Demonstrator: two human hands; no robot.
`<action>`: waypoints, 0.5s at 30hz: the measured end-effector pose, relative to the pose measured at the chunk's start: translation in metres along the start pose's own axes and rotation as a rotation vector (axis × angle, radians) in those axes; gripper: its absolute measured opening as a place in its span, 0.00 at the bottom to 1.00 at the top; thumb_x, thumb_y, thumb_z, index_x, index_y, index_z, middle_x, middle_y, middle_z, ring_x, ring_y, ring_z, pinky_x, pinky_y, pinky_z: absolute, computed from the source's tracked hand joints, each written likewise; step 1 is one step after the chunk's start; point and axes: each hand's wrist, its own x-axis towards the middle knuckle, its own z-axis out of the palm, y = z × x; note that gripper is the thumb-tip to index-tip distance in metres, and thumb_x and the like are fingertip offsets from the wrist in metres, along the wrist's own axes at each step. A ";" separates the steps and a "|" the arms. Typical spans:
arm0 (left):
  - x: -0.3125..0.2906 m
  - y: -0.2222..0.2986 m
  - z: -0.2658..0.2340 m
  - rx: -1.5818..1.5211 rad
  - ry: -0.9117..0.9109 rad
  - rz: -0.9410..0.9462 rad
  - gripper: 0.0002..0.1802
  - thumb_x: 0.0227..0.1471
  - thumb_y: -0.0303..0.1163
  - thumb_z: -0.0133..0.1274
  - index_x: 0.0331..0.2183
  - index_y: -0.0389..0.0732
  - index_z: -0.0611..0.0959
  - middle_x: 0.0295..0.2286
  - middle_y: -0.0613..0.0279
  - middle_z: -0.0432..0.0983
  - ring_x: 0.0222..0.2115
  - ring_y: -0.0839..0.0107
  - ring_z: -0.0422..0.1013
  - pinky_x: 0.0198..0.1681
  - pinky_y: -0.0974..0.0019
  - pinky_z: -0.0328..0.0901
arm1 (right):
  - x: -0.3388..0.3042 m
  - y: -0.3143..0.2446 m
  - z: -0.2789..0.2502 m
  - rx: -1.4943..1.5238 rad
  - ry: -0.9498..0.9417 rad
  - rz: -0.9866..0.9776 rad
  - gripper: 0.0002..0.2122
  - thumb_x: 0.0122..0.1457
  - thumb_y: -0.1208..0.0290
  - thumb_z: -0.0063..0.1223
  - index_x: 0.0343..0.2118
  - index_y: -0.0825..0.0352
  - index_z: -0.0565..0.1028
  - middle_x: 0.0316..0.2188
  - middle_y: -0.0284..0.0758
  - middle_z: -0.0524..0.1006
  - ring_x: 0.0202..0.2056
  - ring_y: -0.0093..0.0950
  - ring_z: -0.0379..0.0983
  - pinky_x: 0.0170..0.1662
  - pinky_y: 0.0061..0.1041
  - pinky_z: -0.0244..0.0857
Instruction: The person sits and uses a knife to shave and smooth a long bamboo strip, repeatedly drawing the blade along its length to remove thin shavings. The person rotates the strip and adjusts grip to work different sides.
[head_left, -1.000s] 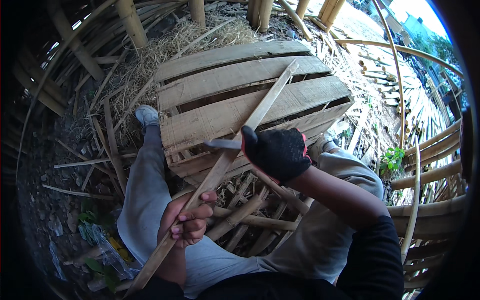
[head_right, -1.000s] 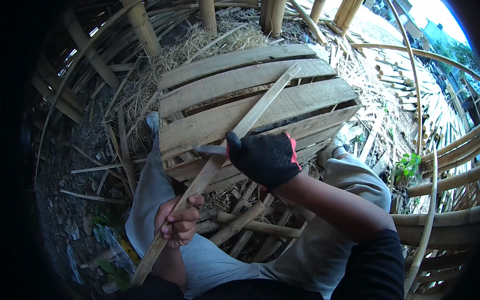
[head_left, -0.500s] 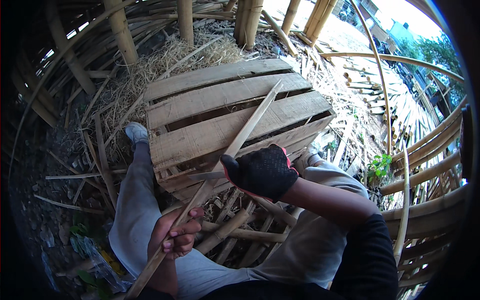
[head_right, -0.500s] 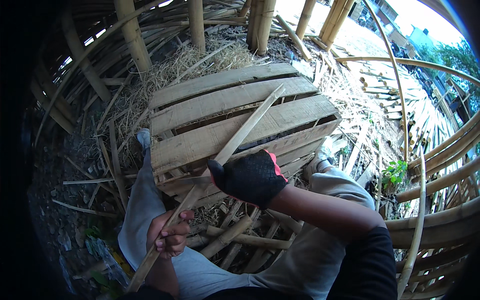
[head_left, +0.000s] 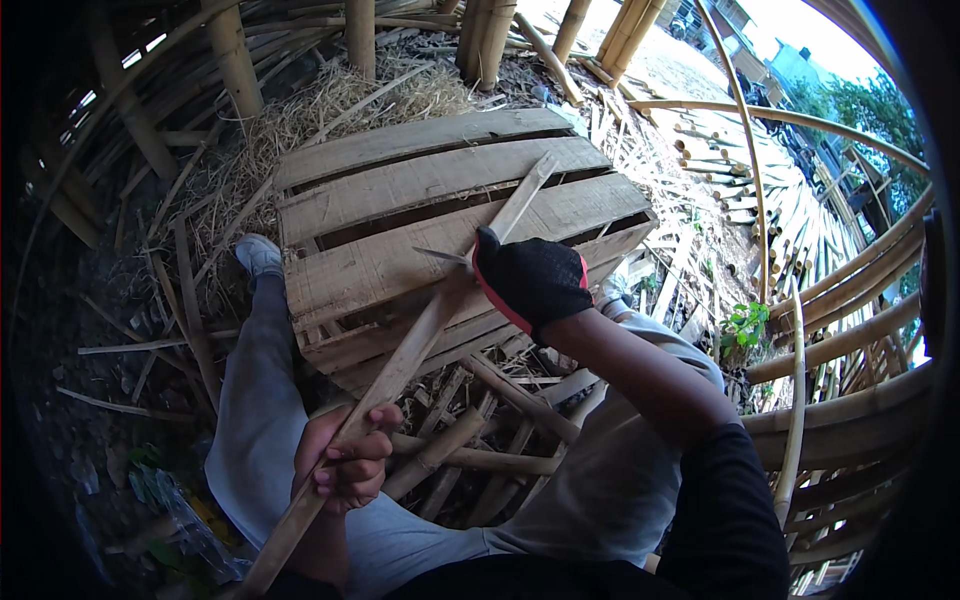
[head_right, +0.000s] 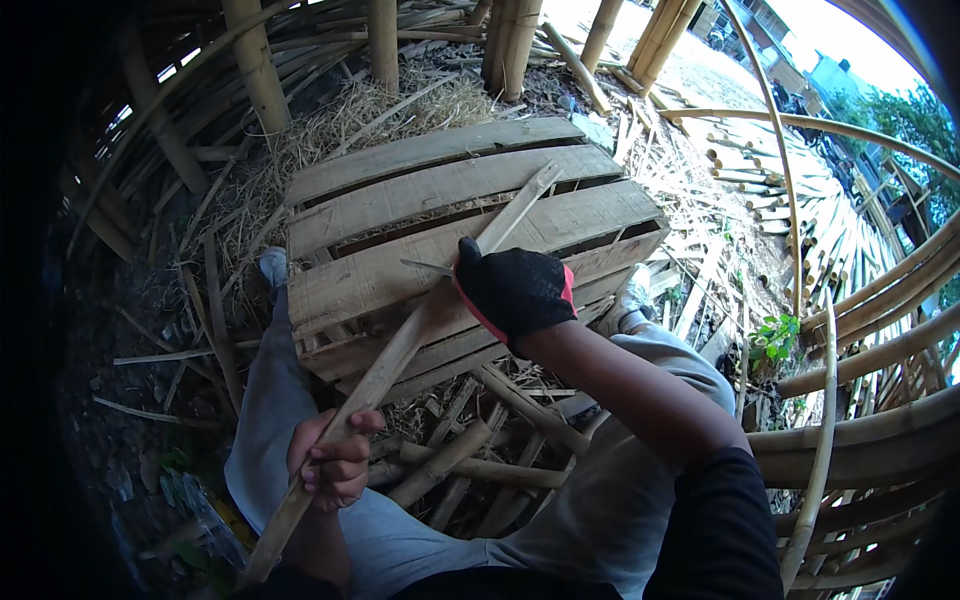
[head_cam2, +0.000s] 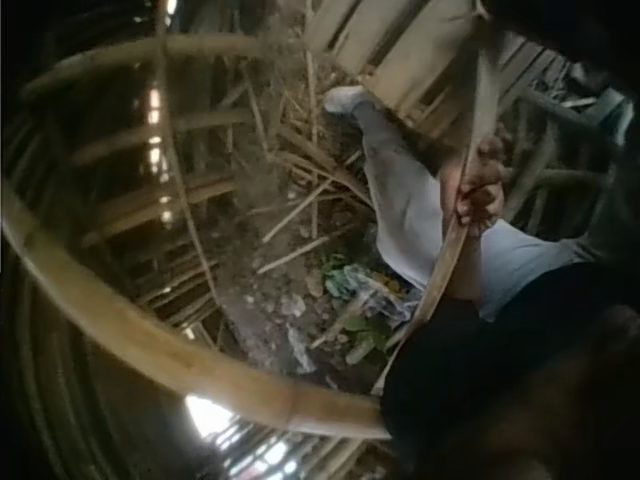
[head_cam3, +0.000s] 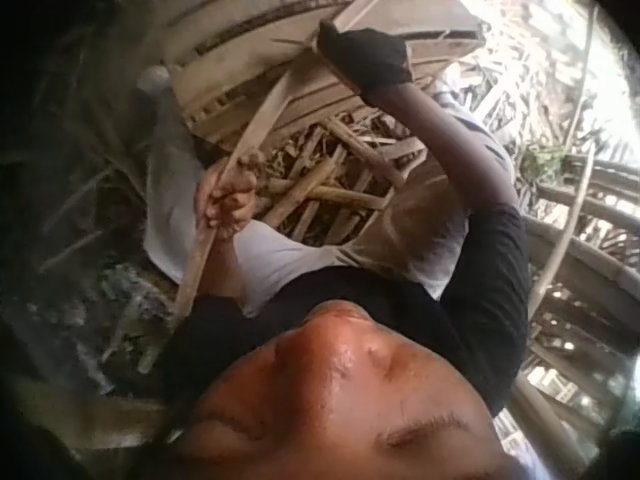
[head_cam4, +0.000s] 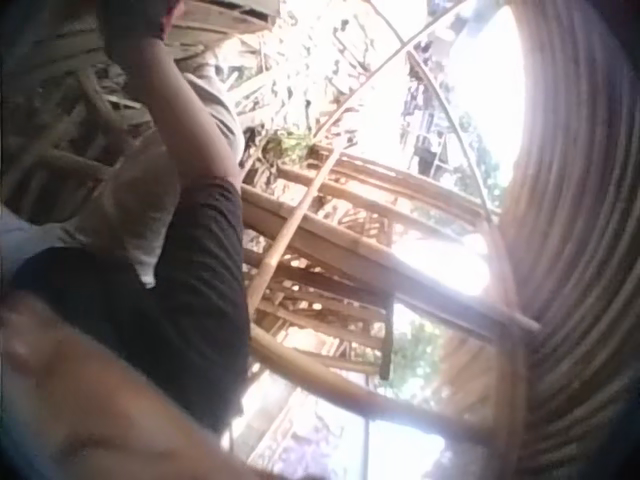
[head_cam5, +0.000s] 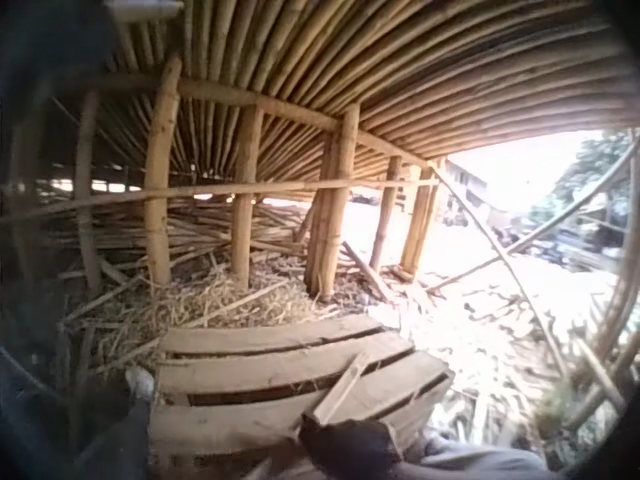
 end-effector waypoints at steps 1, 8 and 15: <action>0.001 0.002 0.003 0.009 -0.018 0.011 0.11 0.66 0.35 0.29 0.41 0.38 0.62 0.16 0.64 0.64 0.06 0.81 0.60 0.03 0.78 0.54 | -0.022 -0.029 -0.009 -0.176 0.020 -0.091 0.23 0.68 0.52 0.33 0.32 0.62 0.80 0.21 0.44 0.80 0.23 0.45 0.79 0.25 0.47 0.70; -0.002 -0.001 0.001 0.023 0.020 -0.015 0.12 0.66 0.37 0.30 0.40 0.39 0.63 0.15 0.66 0.64 0.06 0.81 0.60 0.04 0.78 0.56 | -0.006 0.022 0.009 -0.152 0.288 -0.281 0.18 0.64 0.58 0.42 0.48 0.66 0.71 0.16 0.37 0.76 0.19 0.36 0.78 0.22 0.43 0.70; -0.006 -0.001 0.005 0.056 0.064 -0.030 0.14 0.67 0.39 0.28 0.39 0.40 0.63 0.14 0.66 0.63 0.05 0.81 0.60 0.03 0.79 0.54 | -0.019 -0.007 -0.002 -0.307 0.140 -0.241 0.13 0.67 0.58 0.38 0.42 0.59 0.75 0.15 0.35 0.77 0.18 0.35 0.77 0.18 0.37 0.66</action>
